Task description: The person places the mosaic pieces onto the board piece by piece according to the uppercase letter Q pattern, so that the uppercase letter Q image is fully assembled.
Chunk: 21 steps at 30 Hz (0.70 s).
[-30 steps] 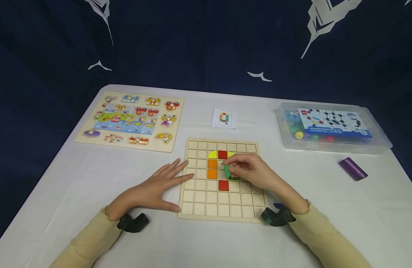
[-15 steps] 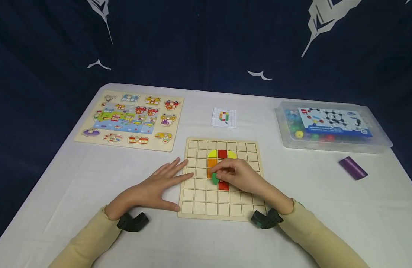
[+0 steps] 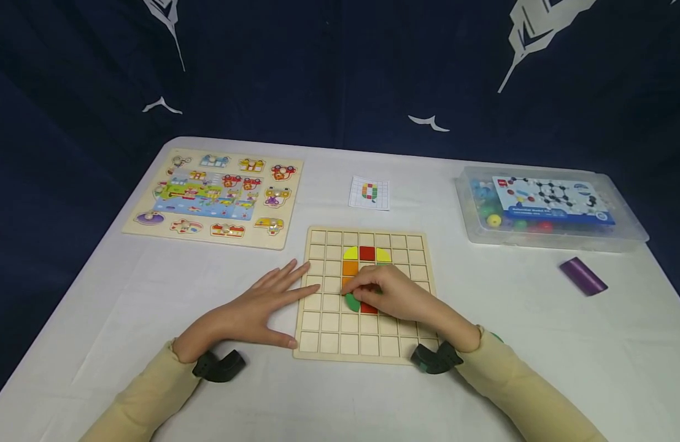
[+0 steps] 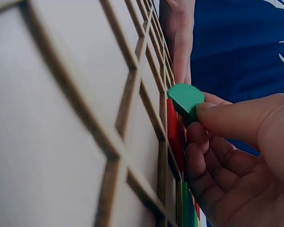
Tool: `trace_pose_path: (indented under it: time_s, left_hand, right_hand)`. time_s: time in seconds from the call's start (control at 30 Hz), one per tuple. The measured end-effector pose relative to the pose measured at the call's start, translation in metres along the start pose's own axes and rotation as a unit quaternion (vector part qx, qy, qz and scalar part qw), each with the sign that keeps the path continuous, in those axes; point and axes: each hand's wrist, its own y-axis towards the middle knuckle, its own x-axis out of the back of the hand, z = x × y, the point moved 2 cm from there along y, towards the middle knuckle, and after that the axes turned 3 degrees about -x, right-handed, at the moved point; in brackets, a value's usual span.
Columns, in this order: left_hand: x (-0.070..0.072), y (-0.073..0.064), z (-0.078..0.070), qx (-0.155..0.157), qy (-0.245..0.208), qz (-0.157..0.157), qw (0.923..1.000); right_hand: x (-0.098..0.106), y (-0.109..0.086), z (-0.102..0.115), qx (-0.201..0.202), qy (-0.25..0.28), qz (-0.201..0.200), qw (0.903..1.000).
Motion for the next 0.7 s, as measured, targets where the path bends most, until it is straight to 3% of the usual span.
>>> trace_pose_path:
  time_s: [0.7]
  left_hand:
    - [0.0007, -0.0001, -0.0014, -0.008, -0.002, -0.004, 1.0000]
  right_hand:
    - [-0.0020, -0.0019, 0.0010, 0.004, -0.048, -0.016, 0.9987]
